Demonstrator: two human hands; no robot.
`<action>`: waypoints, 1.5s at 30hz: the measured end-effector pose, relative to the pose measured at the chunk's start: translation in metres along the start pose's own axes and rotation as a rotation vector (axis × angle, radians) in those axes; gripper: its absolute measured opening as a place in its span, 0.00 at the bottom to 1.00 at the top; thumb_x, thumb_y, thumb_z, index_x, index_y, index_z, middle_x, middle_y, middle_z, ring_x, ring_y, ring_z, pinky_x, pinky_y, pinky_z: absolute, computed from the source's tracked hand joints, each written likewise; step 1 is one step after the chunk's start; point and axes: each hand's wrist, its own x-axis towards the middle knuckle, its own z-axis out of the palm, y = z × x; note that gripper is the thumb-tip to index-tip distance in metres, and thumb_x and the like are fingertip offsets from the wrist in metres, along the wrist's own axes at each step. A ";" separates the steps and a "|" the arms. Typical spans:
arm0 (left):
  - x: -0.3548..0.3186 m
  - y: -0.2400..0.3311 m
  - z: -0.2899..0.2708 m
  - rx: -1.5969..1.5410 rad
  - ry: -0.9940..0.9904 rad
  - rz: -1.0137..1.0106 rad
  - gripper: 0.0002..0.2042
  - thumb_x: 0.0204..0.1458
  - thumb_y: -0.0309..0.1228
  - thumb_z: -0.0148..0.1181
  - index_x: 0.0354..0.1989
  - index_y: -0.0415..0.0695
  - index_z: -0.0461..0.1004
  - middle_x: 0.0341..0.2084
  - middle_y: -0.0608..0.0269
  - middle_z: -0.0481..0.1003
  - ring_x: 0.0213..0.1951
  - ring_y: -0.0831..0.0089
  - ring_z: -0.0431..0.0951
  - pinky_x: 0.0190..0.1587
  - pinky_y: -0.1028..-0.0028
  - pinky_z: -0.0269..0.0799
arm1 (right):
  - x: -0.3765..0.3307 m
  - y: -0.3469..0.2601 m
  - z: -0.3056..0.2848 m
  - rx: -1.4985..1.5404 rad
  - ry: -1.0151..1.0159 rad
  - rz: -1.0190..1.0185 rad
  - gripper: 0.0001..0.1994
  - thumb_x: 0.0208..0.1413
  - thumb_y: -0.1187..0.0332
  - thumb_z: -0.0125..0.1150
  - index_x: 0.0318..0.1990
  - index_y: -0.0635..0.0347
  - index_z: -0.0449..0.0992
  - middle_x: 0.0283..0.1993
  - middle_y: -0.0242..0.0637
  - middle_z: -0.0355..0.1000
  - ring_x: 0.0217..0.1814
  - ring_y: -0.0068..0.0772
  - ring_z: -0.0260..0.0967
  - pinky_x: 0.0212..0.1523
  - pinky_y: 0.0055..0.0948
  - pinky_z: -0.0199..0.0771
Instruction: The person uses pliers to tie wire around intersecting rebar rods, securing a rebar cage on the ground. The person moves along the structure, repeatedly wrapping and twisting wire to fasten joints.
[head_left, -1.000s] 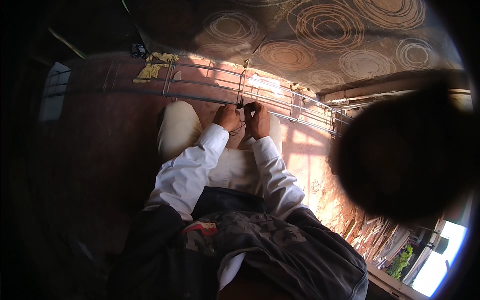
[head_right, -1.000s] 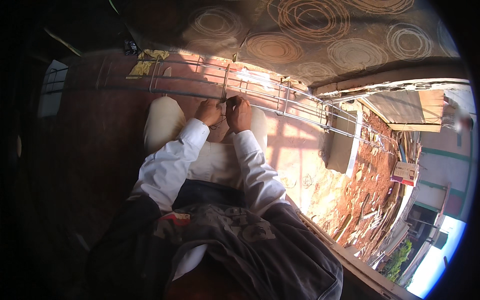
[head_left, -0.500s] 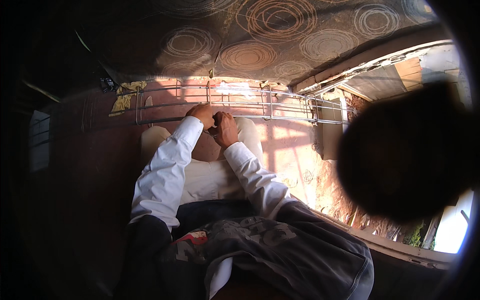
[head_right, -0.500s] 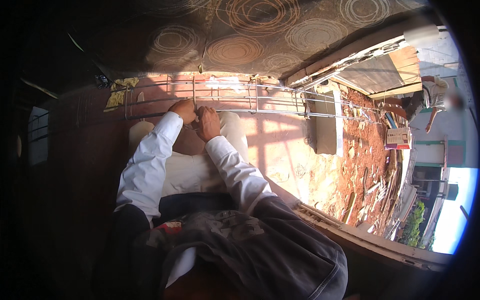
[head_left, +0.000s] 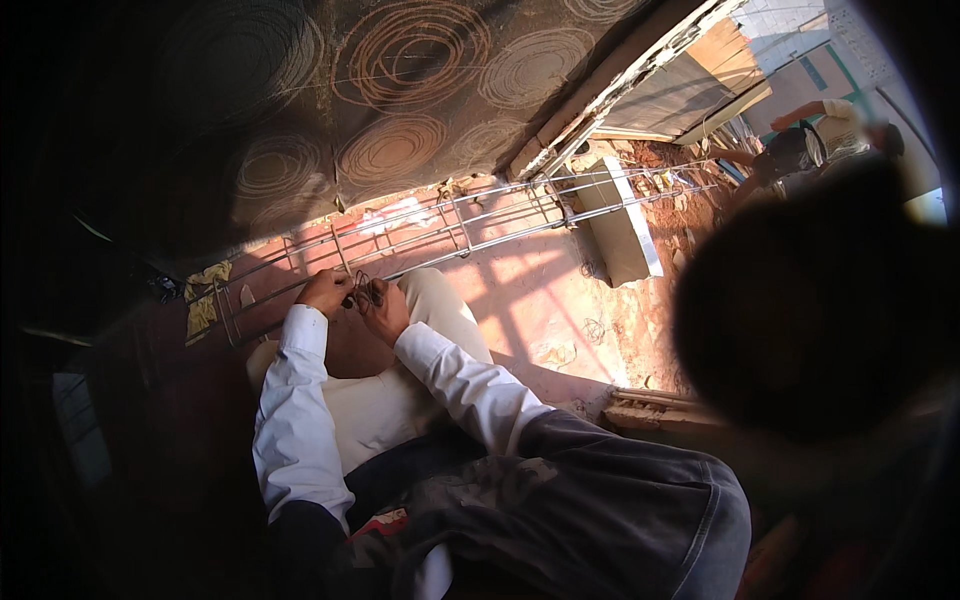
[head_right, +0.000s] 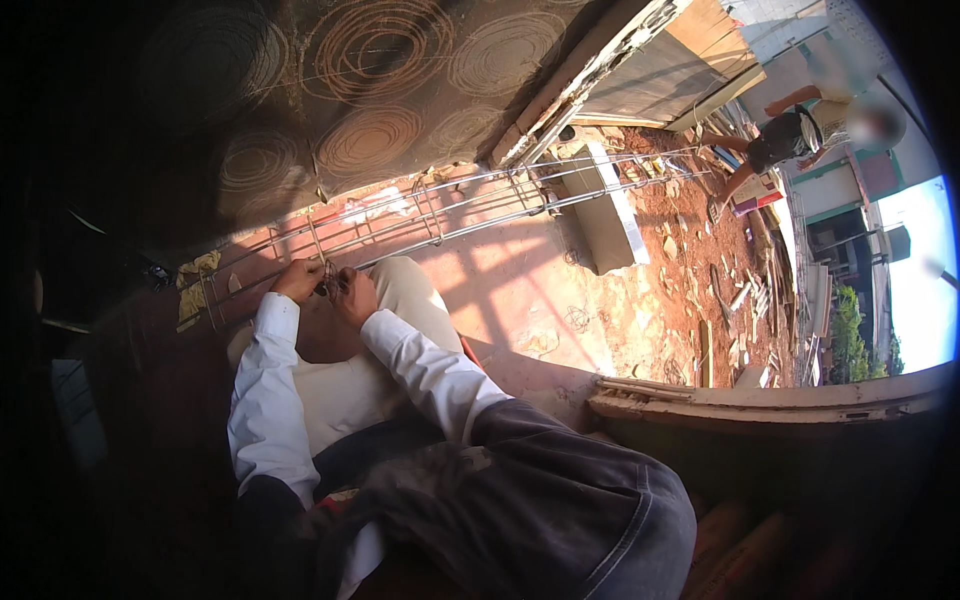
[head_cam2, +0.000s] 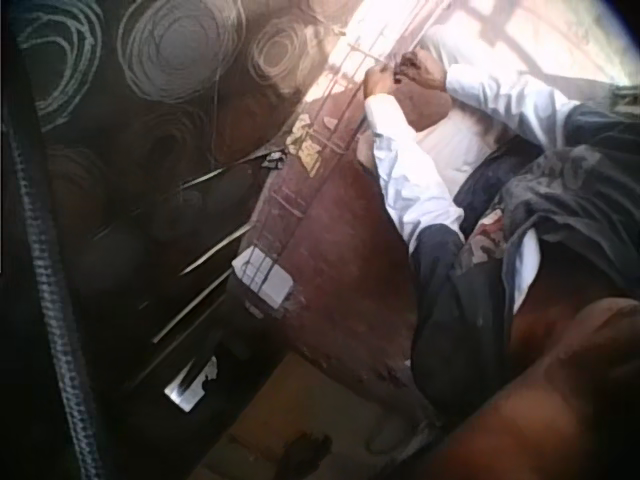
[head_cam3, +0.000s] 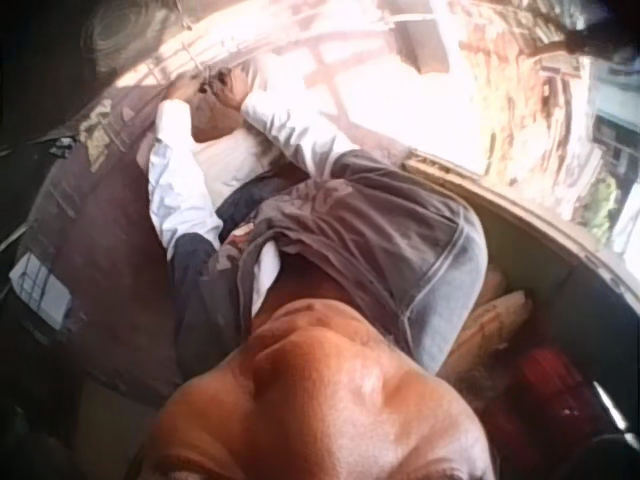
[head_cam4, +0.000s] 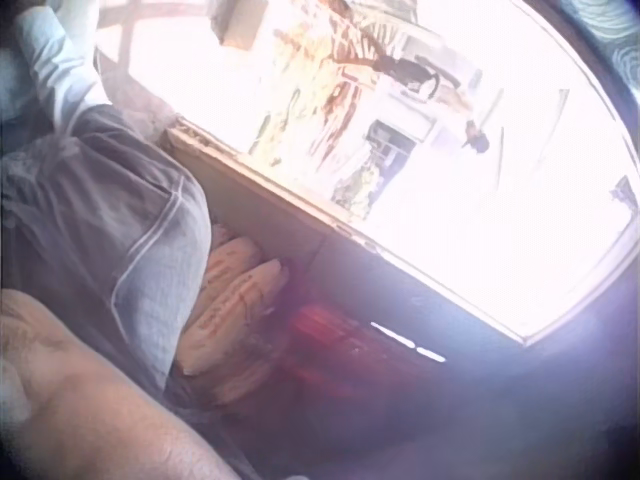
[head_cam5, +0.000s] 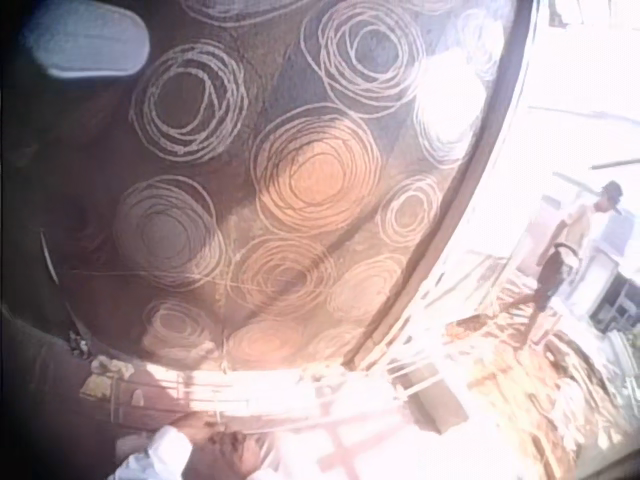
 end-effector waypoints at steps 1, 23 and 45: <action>-0.002 0.003 0.006 -0.010 -0.014 -0.043 0.14 0.52 0.37 0.61 0.39 0.39 0.80 0.34 0.55 0.81 0.33 0.66 0.81 0.40 0.67 0.74 | -0.004 -0.008 -0.005 0.068 0.004 0.027 0.11 0.50 0.65 0.59 0.28 0.66 0.72 0.24 0.51 0.71 0.26 0.52 0.70 0.30 0.43 0.69; -0.002 0.002 0.008 -0.442 0.011 -0.031 0.12 0.46 0.21 0.67 0.38 0.34 0.72 0.23 0.61 0.76 0.18 0.79 0.70 0.17 0.78 0.63 | -0.046 -0.043 -0.030 0.687 -0.254 0.726 0.25 0.56 0.47 0.61 0.37 0.67 0.76 0.32 0.37 0.74 0.32 0.27 0.71 0.31 0.32 0.71; 0.010 -0.011 0.013 -0.485 0.044 0.030 0.09 0.48 0.23 0.65 0.38 0.37 0.76 0.28 0.64 0.78 0.26 0.81 0.75 0.26 0.79 0.70 | -0.012 -0.019 -0.002 -0.144 -0.179 0.170 0.08 0.51 0.69 0.57 0.34 0.64 0.77 0.28 0.52 0.75 0.33 0.57 0.74 0.36 0.48 0.74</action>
